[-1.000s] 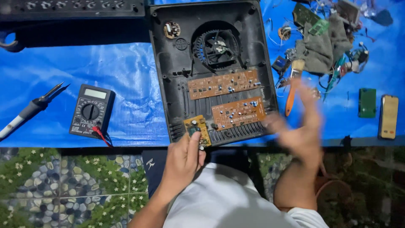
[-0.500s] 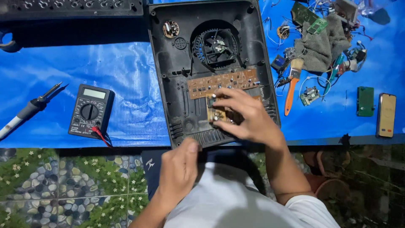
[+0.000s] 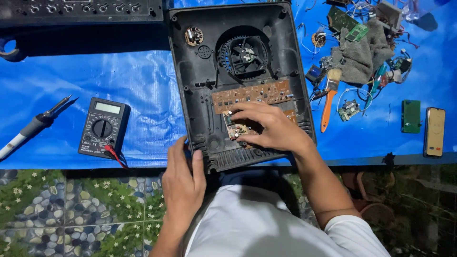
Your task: The person places various electronic components, including circuit boards and small modules, into a black plastic casing resting on their lap. They arrange the parts inside the casing and connect wires to the components.
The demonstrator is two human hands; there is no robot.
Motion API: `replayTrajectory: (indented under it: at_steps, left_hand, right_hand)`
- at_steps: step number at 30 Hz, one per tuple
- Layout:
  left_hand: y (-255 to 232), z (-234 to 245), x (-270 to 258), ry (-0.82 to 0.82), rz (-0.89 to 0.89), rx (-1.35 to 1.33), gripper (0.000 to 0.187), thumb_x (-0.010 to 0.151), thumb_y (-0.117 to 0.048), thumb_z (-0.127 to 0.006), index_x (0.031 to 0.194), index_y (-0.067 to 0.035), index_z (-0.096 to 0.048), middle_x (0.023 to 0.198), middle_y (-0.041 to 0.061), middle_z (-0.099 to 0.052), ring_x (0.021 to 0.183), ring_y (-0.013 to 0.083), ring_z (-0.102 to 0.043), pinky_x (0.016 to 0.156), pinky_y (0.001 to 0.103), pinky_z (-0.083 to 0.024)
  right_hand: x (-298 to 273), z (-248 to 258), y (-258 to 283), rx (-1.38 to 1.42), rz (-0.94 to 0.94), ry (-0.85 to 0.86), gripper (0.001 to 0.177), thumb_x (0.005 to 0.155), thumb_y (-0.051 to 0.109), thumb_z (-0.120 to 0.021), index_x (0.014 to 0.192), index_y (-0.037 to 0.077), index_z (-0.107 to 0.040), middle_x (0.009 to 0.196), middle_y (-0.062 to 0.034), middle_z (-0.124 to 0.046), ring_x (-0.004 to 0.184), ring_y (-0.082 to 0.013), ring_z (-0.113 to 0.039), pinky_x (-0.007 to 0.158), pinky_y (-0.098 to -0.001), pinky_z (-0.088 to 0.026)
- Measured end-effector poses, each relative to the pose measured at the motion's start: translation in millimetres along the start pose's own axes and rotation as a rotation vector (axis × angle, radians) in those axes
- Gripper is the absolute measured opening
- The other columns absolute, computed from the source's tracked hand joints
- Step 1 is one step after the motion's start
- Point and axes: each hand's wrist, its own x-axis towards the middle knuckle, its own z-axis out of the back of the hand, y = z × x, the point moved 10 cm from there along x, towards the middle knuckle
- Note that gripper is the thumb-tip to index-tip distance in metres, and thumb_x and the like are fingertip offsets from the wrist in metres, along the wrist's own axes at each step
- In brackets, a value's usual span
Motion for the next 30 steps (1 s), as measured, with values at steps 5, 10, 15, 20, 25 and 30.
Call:
replayTrajectory:
  at_steps: [5,10,15,20,25,30]
  left_hand:
    - [12,-11,1,0.069,0.066,0.053,0.048,0.102,-0.023,-0.049,0.142,0.004,-0.048,0.116,0.027,-0.069,0.093,0.0452,-0.068,0.080,0.051,-0.051]
    - [24,-20,-1,0.108,0.116,0.097,0.049,0.102,-0.025,-0.047,0.145,-0.002,-0.051,0.118,0.024,-0.070,0.094,0.0468,-0.066,0.079,0.052,-0.051]
    - [39,-27,4,0.148,0.167,0.184,0.049,0.103,-0.024,-0.047,0.144,0.003,-0.049,0.098,0.028,-0.072,0.073,0.0494,-0.068,0.062,0.054,-0.051]
    - [40,-33,10,0.207,0.205,0.174,0.047,0.103,-0.018,-0.045,0.146,0.001,-0.045,0.089,0.028,-0.072,0.069,0.0497,-0.067,0.059,0.056,-0.049]
    - [45,-22,11,0.078,0.104,0.165,0.044,0.104,-0.012,-0.048,0.145,0.003,-0.053,0.098,0.028,-0.072,0.074,0.0489,-0.066,0.063,0.053,-0.050]
    - [58,-11,12,0.006,0.121,0.188,0.039,0.107,-0.007,-0.051,0.143,0.003,-0.060,0.085,0.028,-0.071,0.058,0.0423,-0.066,0.050,0.049,-0.046]
  right_hand:
    - [0,26,11,-0.024,-0.019,-0.107,0.050,0.069,0.008,-0.092,0.114,0.000,-0.071,0.131,-0.0126,-0.070,0.112,-0.0270,-0.072,0.095,-0.0356,-0.057]
    - [-39,98,-14,-0.034,-0.145,-0.397,0.053,0.069,0.002,-0.091,0.116,-0.001,-0.068,0.130,-0.0167,-0.069,0.114,-0.0278,-0.070,0.102,-0.0356,-0.055]
    - [-113,166,-56,-0.419,-0.322,-0.751,0.051,0.076,0.003,-0.092,0.120,-0.008,-0.069,0.131,-0.0220,-0.069,0.116,-0.0342,-0.069,0.102,-0.0428,-0.054]
    - [-172,174,-87,-0.541,-0.500,-0.810,0.057,0.075,0.003,-0.090,0.127,-0.004,-0.069,0.123,-0.0184,-0.074,0.106,-0.0326,-0.072,0.093,-0.0426,-0.055]
    - [-209,167,-94,-0.480,-0.608,-0.845,0.058,0.076,0.001,-0.087,0.130,0.001,-0.067,0.119,-0.0158,-0.074,0.100,-0.0285,-0.072,0.089,-0.0396,-0.056]
    - [-259,176,-100,-0.494,-0.620,-0.980,0.058,0.080,-0.005,-0.083,0.134,0.000,-0.061,0.132,-0.0237,-0.068,0.113,-0.0363,-0.069,0.100,-0.0468,-0.056]
